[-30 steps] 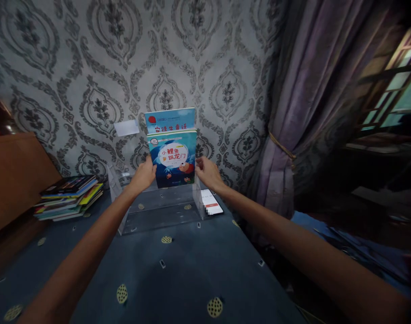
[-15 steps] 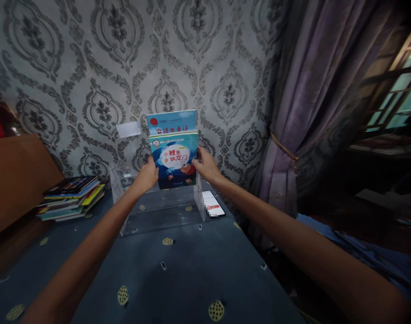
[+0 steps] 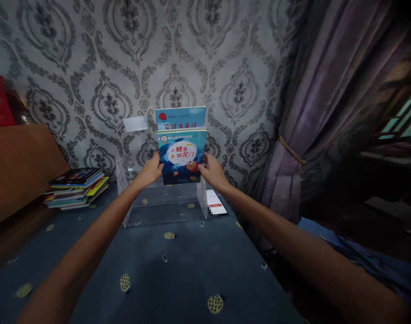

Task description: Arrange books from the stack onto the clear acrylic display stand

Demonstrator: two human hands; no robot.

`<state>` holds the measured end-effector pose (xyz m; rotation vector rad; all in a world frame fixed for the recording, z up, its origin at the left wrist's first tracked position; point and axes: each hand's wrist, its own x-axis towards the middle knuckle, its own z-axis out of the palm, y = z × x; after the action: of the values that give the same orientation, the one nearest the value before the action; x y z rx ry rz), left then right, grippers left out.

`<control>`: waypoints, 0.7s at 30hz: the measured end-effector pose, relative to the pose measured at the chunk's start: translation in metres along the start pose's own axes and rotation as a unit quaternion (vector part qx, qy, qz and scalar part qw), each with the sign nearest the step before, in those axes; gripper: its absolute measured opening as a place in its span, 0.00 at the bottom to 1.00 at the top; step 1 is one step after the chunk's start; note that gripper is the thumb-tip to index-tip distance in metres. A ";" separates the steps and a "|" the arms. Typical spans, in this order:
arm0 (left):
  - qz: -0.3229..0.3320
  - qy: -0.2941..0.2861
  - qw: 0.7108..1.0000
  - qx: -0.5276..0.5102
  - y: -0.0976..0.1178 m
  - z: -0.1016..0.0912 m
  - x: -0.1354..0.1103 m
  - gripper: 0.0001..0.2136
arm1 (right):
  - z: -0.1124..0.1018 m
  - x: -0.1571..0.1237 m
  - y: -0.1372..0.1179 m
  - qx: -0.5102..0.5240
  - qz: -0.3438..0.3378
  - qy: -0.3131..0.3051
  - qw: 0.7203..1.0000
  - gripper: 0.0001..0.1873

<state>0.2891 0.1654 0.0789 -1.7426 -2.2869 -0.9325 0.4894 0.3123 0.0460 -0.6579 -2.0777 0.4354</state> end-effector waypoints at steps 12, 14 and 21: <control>-0.029 0.070 0.990 -0.122 -0.020 0.021 -0.011 0.27 | 0.016 -0.017 0.028 -0.048 0.069 -0.010 0.996 0.17; -0.023 0.085 0.992 -0.095 -0.017 0.024 -0.014 0.24 | 0.016 -0.017 0.030 -0.057 0.070 -0.012 0.996 0.16; 0.010 0.099 0.995 -0.019 -0.008 0.026 -0.017 0.22 | 0.018 -0.020 0.033 -0.071 0.064 -0.010 0.995 0.17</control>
<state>0.2944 0.1638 0.0469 -1.6043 -2.1378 -1.0966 0.4934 0.3256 0.0062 -0.8770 -2.1079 0.3693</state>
